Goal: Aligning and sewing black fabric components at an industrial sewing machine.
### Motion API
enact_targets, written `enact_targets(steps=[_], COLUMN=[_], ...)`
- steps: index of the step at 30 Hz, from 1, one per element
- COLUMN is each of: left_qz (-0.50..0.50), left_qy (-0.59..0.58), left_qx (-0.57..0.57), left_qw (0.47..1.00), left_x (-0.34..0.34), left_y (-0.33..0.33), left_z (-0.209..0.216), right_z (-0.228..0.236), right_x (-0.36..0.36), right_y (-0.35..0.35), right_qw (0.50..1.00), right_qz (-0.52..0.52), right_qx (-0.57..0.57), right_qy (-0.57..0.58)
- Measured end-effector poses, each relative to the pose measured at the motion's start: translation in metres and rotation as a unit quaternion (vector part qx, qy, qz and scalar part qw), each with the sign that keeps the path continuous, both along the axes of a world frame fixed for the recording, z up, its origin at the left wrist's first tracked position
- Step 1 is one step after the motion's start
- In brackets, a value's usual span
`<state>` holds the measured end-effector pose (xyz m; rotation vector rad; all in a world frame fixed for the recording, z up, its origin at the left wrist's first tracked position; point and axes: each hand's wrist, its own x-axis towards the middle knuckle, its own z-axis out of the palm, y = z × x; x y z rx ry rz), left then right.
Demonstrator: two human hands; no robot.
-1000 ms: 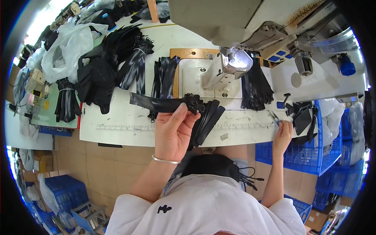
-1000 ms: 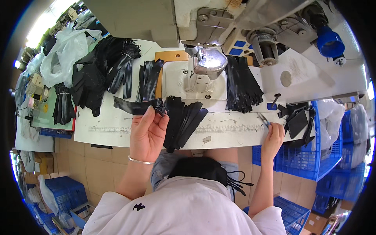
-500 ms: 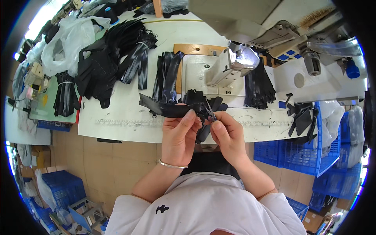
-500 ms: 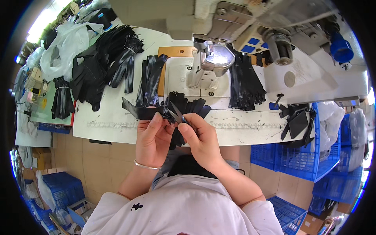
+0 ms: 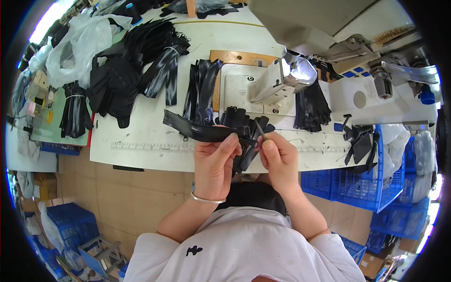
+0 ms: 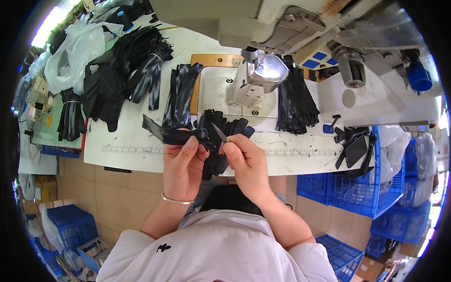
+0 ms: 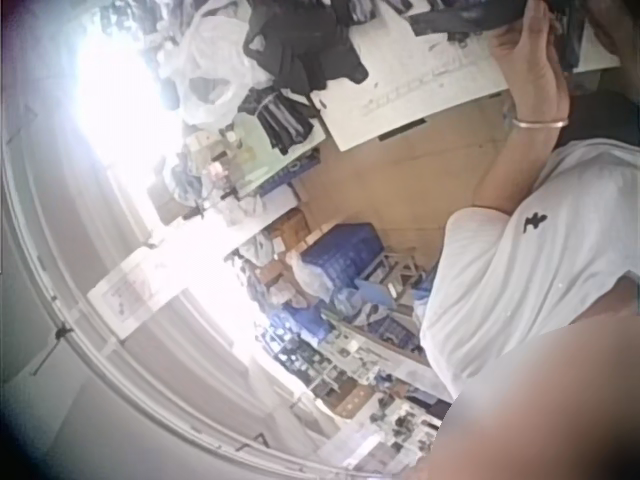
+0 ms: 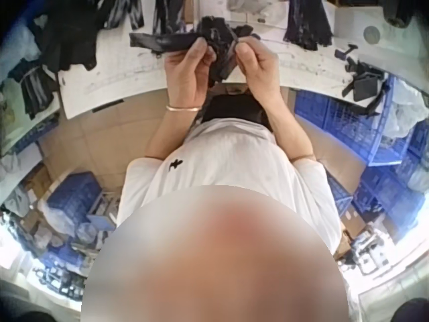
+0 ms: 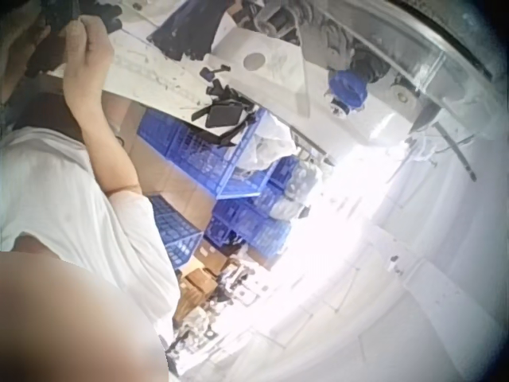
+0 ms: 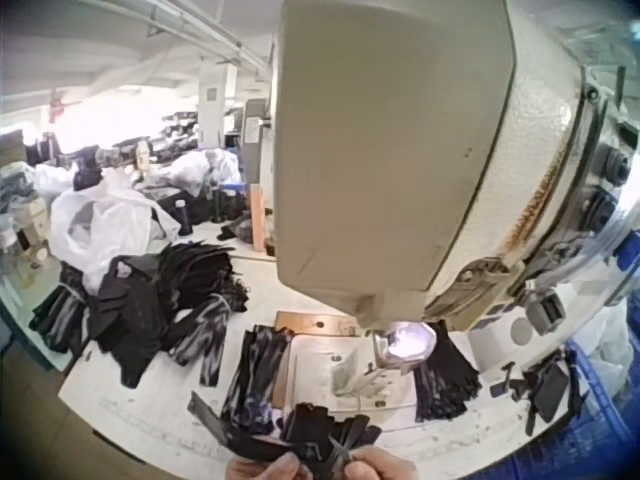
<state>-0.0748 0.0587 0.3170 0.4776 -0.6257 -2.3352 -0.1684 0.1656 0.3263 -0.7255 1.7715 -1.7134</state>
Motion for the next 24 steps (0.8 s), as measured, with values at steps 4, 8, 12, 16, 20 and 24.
enact_targets(steps=[4, 8, 12, 16, 20, 24], left_qz=[0.042, 0.082, 0.068, 0.067, 0.038, 0.021], left_qy=[-0.028, -0.045, -0.045, -0.057, -0.047, -0.045], left_qx=[-0.055, -0.099, -0.107, -0.117, -0.111, -0.153], left_qw=[0.997, 0.991, 0.991, 0.989, 0.992, 0.987], left_x=[0.001, 0.002, 0.001, 0.001, 0.004, 0.007], left_y=[-0.001, -0.001, 0.001, 0.003, 0.000, 0.003], left_z=[-0.001, -0.003, -0.006, -0.002, -0.006, -0.012], right_z=[0.004, 0.007, 0.005, 0.004, -0.002, -0.001], right_x=[-0.005, -0.004, -0.006, -0.011, -0.011, 0.008], right_y=[0.008, 0.007, 0.006, 0.008, 0.017, 0.022], right_qw=[0.986, 0.965, 0.958, 0.963, 0.997, 0.905], right_qz=[-0.011, -0.027, -0.030, -0.021, 0.048, 0.137], right_qx=[0.081, 0.096, 0.084, 0.069, 0.014, -0.050], right_qy=[0.142, 0.241, 0.272, 0.260, -0.056, -0.398])
